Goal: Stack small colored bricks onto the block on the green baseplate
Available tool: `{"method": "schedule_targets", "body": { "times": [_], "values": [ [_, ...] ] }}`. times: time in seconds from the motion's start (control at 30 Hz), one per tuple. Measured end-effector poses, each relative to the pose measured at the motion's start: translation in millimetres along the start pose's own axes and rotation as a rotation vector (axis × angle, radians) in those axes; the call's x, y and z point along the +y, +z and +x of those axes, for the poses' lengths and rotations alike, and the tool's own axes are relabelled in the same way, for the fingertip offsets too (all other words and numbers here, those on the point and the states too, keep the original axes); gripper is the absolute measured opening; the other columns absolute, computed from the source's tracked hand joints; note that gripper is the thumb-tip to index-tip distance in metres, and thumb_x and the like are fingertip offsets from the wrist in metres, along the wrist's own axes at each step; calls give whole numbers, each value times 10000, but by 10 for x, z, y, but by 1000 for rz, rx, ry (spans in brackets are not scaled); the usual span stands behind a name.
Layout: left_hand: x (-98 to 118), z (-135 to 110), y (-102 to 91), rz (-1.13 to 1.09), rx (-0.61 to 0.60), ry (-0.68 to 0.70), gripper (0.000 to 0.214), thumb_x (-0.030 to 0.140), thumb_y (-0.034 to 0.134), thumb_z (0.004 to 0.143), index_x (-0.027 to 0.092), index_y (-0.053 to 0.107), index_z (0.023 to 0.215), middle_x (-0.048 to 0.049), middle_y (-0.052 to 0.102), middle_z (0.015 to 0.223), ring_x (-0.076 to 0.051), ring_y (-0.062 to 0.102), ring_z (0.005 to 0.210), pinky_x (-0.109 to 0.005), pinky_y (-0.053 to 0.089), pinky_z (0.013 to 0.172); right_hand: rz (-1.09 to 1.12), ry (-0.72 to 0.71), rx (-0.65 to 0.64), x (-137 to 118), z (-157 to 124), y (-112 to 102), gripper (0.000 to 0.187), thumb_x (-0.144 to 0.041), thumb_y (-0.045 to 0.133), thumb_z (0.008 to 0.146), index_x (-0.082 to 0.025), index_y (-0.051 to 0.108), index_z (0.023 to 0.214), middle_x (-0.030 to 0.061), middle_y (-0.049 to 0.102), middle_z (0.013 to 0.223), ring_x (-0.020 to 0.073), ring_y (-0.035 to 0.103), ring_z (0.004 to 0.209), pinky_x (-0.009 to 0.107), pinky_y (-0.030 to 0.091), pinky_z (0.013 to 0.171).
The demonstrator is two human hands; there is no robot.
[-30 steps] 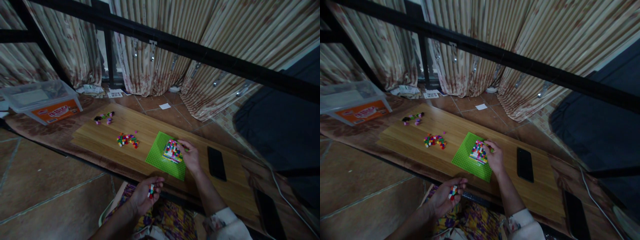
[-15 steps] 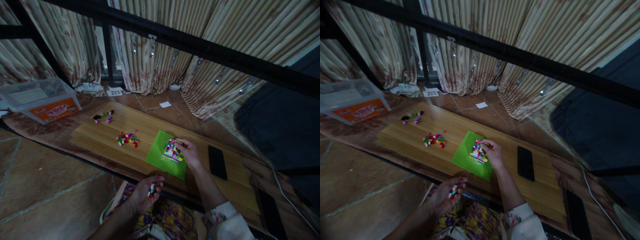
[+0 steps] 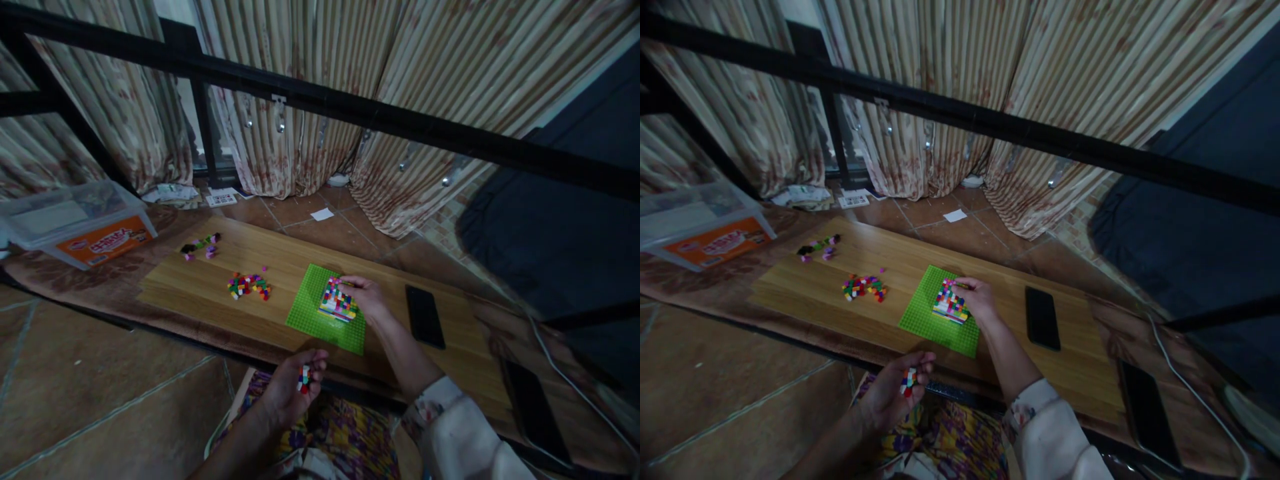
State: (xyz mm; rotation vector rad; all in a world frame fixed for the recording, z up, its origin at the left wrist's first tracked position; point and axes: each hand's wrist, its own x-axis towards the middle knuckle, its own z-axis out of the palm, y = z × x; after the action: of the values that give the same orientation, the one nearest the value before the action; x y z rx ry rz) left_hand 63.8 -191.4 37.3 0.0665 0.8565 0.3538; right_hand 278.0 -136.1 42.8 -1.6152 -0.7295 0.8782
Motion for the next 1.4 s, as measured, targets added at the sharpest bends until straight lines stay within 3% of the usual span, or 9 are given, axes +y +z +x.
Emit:
{"method": "schedule_targets", "body": {
  "times": [0.47,0.57,0.67,0.8,0.97,1.07,1.2,1.3,1.4],
  "values": [
    [-26,-221,65,-70,-61,61,168,199,576,820,65,639,899,-27,609,657,-43,512,474,-137,389,424,32,-105,53,4,-21,-19,373,-373,790,491,-177,721,800,28,714,719,167,629,637,313,491,660],
    [42,-230,85,-155,-130,131,252,253,539,846,50,637,960,-86,668,781,-97,600,606,-202,491,593,50,-167,157,-85,-108,-78,379,-420,743,579,-181,700,870,43,716,836,177,636,765,329,482,765],
    [142,-260,134,-214,-276,174,384,327,476,877,49,592,1115,-162,655,1081,-203,631,943,-328,489,847,15,-266,222,-201,-382,-119,308,-420,692,672,-188,698,874,54,712,873,193,633,816,349,474,804],
    [244,-300,196,-222,-442,175,512,407,388,906,50,509,1252,-182,544,1289,-254,487,1212,-384,411,971,-116,-379,32,-295,-960,-67,199,-372,618,785,-228,704,892,42,709,893,194,644,819,342,496,778],
    [233,-305,231,-199,-482,166,535,475,385,897,84,545,1225,-161,562,1266,-234,510,1174,-341,409,963,-432,-539,-207,-333,-1452,39,194,-269,518,877,-267,674,991,43,661,1008,197,604,962,346,487,847],
    [204,-302,252,-178,-478,154,547,509,391,886,91,578,1184,-157,588,1221,-240,533,1135,-327,425,933,-591,-609,-255,-320,-1500,73,239,-230,493,889,-265,641,1074,54,631,1034,205,570,1003,357,475,875],
    [187,-293,274,-162,-485,128,561,523,394,881,88,582,1181,-149,612,1166,-232,561,1077,-324,435,915,-715,-648,-254,-267,-1466,104,216,-212,484,893,-249,646,1030,53,618,994,212,555,976,363,469,858],
    [184,-264,281,-178,-467,111,544,496,389,893,77,582,1181,-145,631,1118,-209,582,1030,-303,449,894,-734,-627,-273,-245,-1463,105,193,-193,471,894,-246,645,961,47,621,959,210,560,934,361,466,827],
    [178,-203,271,-156,-358,101,457,422,425,899,59,623,1094,-140,665,1005,-193,620,926,-297,480,848,-666,-556,-255,-243,-1457,73,153,-208,478,891,-244,625,914,37,633,928,200,577,896,340,467,791]
  ]
}}
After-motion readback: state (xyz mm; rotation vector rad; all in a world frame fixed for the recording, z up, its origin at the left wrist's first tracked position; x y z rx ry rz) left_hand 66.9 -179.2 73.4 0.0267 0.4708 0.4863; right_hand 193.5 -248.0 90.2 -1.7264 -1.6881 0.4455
